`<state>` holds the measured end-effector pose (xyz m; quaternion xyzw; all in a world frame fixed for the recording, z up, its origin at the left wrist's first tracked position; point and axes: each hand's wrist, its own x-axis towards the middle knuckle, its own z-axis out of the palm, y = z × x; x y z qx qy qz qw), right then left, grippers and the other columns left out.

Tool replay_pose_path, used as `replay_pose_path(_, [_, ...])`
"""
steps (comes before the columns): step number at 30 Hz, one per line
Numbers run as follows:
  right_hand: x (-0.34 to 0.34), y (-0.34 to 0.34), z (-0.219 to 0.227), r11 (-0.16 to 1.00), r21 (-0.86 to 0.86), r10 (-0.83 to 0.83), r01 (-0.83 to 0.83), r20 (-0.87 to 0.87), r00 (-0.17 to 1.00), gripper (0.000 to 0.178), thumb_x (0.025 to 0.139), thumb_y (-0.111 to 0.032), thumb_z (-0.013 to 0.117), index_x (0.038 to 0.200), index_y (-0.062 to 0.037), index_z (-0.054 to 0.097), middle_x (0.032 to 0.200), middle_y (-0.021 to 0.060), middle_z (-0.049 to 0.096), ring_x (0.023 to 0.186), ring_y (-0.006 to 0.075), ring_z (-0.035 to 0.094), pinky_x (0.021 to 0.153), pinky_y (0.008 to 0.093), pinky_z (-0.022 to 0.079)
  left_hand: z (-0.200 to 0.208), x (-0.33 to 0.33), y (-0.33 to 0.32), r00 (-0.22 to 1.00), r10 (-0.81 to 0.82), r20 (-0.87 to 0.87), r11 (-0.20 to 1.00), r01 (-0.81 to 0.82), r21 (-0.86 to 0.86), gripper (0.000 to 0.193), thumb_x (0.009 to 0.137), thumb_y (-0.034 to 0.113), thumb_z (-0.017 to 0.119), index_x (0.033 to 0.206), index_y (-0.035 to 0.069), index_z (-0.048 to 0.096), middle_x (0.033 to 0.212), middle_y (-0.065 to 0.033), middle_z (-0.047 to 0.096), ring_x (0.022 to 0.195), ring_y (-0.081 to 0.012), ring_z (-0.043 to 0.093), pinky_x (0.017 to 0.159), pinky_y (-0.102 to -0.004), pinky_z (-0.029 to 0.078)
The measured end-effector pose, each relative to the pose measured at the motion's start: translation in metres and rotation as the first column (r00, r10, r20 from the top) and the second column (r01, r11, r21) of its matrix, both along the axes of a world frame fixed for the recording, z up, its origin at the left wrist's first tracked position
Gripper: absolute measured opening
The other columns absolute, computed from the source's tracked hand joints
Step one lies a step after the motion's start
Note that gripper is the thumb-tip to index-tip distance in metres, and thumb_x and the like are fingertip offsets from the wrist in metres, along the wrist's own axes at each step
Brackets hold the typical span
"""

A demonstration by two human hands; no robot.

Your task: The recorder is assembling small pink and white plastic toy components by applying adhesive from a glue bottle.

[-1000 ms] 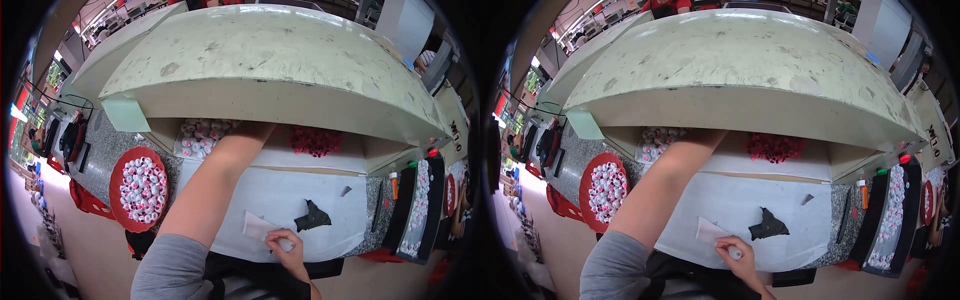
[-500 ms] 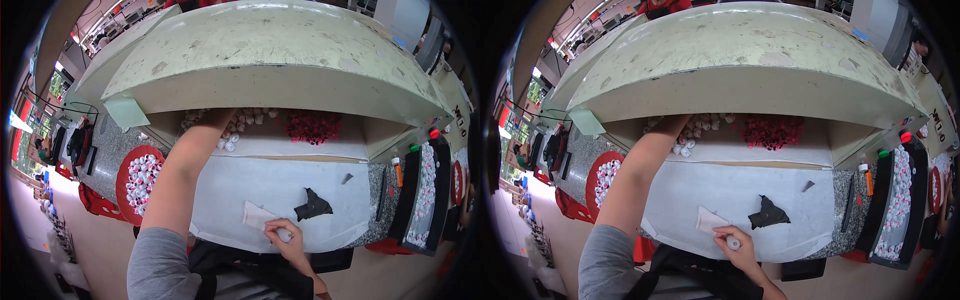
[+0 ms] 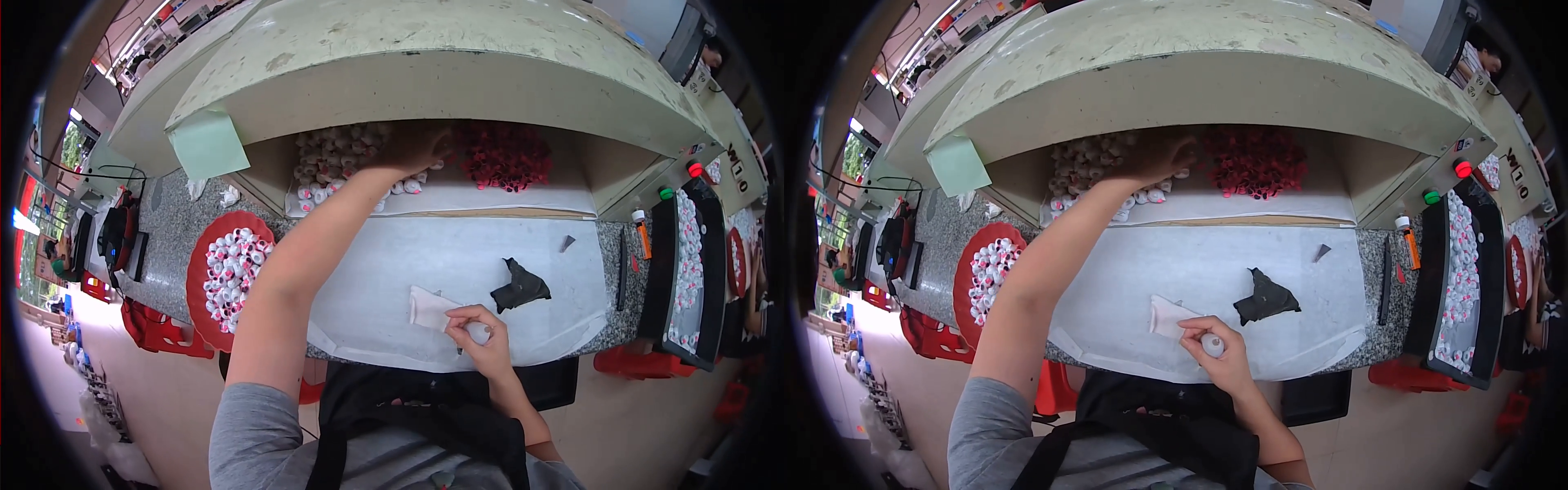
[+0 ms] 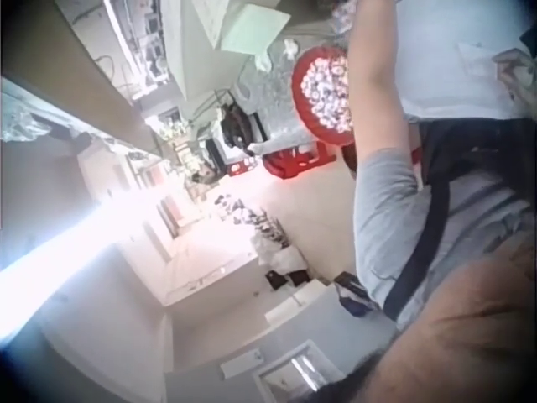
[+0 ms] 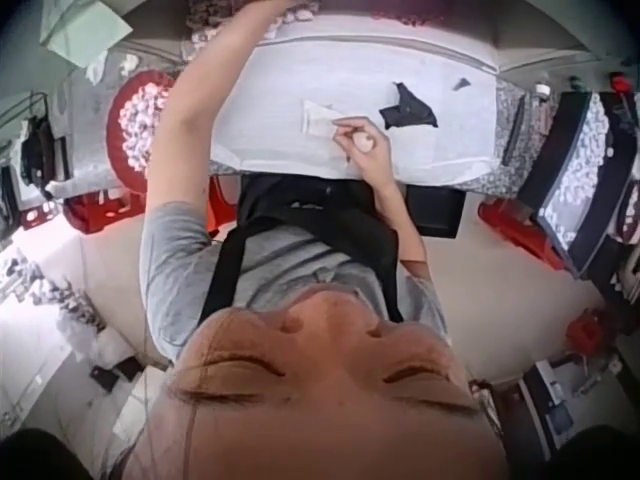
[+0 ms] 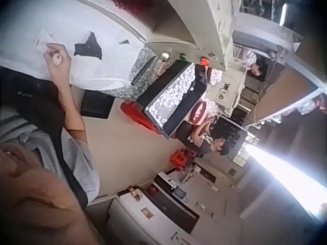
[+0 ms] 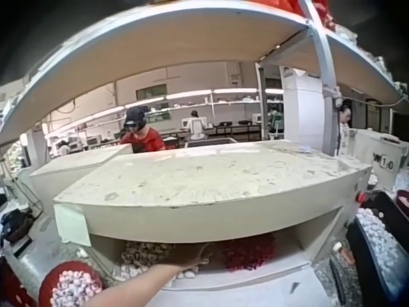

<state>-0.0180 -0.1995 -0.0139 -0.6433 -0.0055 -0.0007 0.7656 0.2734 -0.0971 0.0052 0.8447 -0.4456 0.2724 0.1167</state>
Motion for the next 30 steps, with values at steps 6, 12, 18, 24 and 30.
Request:
replay_pose_path(6, [-0.003,0.001,-0.001,1.000,-0.029,-0.010,0.011,0.023,1.000,0.019,0.068,0.004,0.056,0.086,0.0014,0.055,0.071,0.0035,0.054,0.065,0.0077,0.048,0.060,0.0194,0.039,0.011,-0.013,-0.006,0.825,0.136,-0.548,0.972,-0.003,0.236,0.018,0.071,0.011,0.054,0.088,0.008,0.056,0.078,-0.0100,0.055,0.077,-0.0225,0.053,0.067,-0.0322,0.042])
replay_pose_path(12, [0.000,0.005,-0.011,0.994,0.098,-0.053,0.041,0.116,0.992,0.036,0.064,0.005,0.048,0.098,-0.0010,0.039,0.083,0.0105,0.046,0.062,0.0128,0.047,0.051,0.0215,0.040,0.032,-0.052,0.020,0.678,-0.092,-0.729,0.985,-0.045,-0.167,0.021,0.071,0.002,0.051,0.092,0.004,0.054,0.083,-0.0084,0.055,0.073,-0.0168,0.053,0.066,-0.0277,0.042])
replay_pose_path(18, [0.000,0.000,-0.002,0.976,0.211,-0.056,0.047,0.034,0.998,0.036,0.061,0.000,0.043,0.095,-0.0046,0.031,0.098,0.0149,0.034,0.070,0.0199,0.048,0.045,0.0285,0.046,0.036,-0.169,0.063,0.457,-0.562,-0.689,0.666,-0.243,-0.705,0.024,0.073,0.001,0.049,0.097,-0.001,0.051,0.094,-0.0096,0.053,0.080,-0.0156,0.054,0.074,-0.0265,0.042])
replay_pose_path(24, [-0.005,0.009,0.025,0.998,0.056,-0.035,0.030,0.087,0.996,0.036,0.070,0.000,0.045,0.106,0.0025,0.043,0.104,0.0103,0.032,0.092,0.0217,0.045,0.064,0.0319,0.049,0.004,-0.235,0.086,-0.060,-0.969,-0.239,0.206,-0.729,-0.653,0.029,0.077,0.001,0.048,0.106,0.001,0.046,0.101,-0.0099,0.050,0.085,-0.0163,0.053,0.078,-0.0287,0.043])
replay_pose_path(30, [-0.016,0.013,0.039,0.968,0.081,-0.245,0.236,0.134,0.960,0.033,0.070,-0.001,0.052,0.102,0.0015,0.044,0.093,0.0073,0.041,0.063,0.0185,0.053,0.066,0.0315,0.048,-0.008,-0.253,0.083,0.120,-0.921,-0.370,0.205,-0.660,-0.723,0.026,0.072,0.002,0.056,0.098,0.001,0.050,0.100,-0.0133,0.050,0.086,-0.0180,0.052,0.077,-0.0310,0.043])
